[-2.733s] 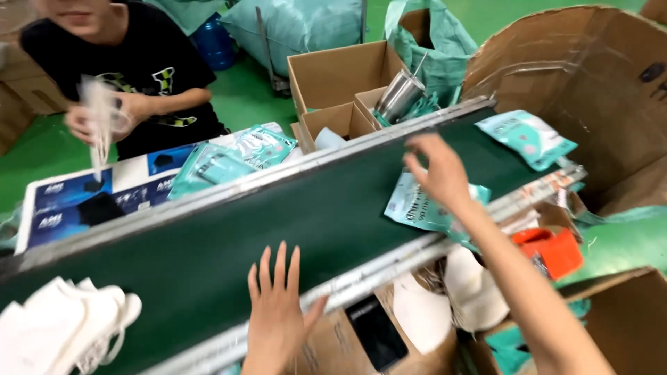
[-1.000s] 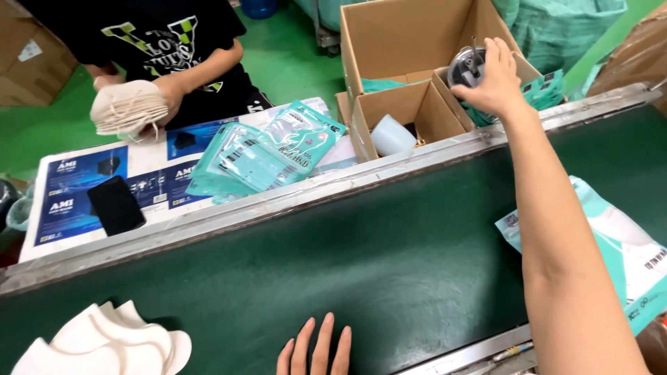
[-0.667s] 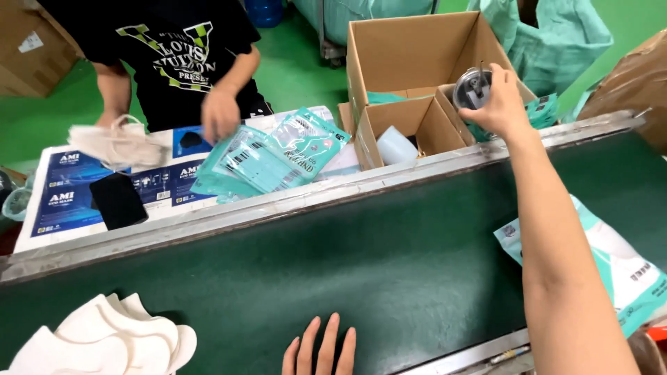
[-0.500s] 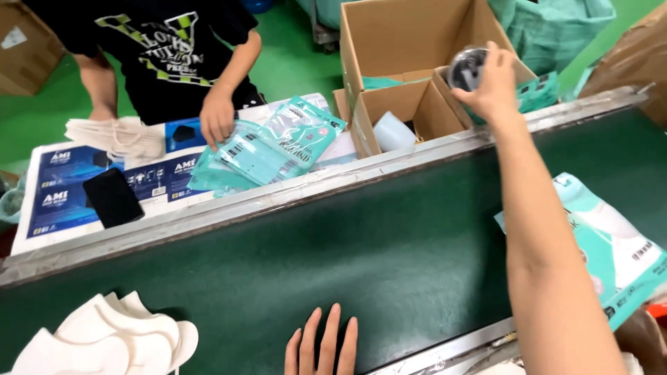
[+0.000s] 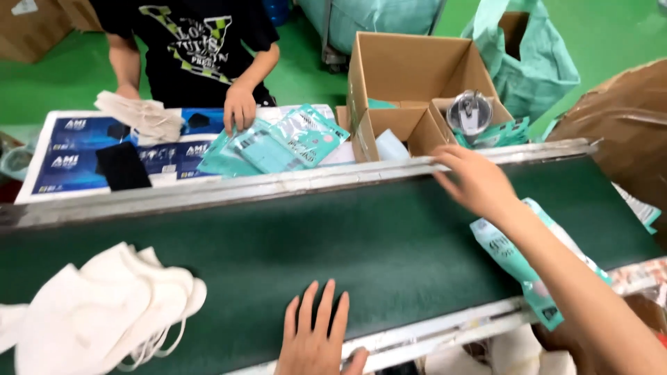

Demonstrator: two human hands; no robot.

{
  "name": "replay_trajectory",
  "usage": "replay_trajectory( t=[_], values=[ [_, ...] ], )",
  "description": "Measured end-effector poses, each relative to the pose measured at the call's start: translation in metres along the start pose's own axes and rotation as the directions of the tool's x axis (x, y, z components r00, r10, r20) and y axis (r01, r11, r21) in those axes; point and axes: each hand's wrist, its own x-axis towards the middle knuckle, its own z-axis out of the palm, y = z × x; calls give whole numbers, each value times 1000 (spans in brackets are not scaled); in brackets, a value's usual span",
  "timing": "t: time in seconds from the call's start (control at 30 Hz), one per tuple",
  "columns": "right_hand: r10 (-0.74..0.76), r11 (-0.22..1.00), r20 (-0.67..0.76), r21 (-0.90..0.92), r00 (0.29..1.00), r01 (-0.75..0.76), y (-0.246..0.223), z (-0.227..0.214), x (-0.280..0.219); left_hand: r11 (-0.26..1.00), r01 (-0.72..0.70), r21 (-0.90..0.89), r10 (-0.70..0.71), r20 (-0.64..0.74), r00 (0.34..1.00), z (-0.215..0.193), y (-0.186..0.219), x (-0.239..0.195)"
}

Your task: Manually counting and packaging stacks of face masks into plastic bags at a production line.

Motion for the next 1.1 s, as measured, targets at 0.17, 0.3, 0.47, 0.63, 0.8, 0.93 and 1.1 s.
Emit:
replay_trajectory(
  t=[0.17,0.3,0.47,0.63,0.8,0.93,1.1],
  values=[
    [25,976,171,-217,985,13,58,137,65,997,10,-72,-8,21,1000,-6,-3,-2],
    [301,945,338,-233,892,-231,92,216,116,983,-39,179,70,-171,983,59,-23,-16],
    [564,826,537,-371,627,-425,192,315,102,989,62,135,-30,-230,973,43,-11,-12],
    [620,785,431,-331,656,-524,160,271,104,995,89,39,-82,-149,985,15,-1,-5],
    [553,833,139,-87,821,-546,153,234,90,998,67,20,-62,-196,979,9,0,-3],
    [663,733,577,-371,477,-570,139,224,98,996,63,60,-47,-238,970,10,-1,-2],
    [590,791,705,-407,393,-457,136,231,102,996,62,60,-47,-220,974,8,0,-5]
  ],
)
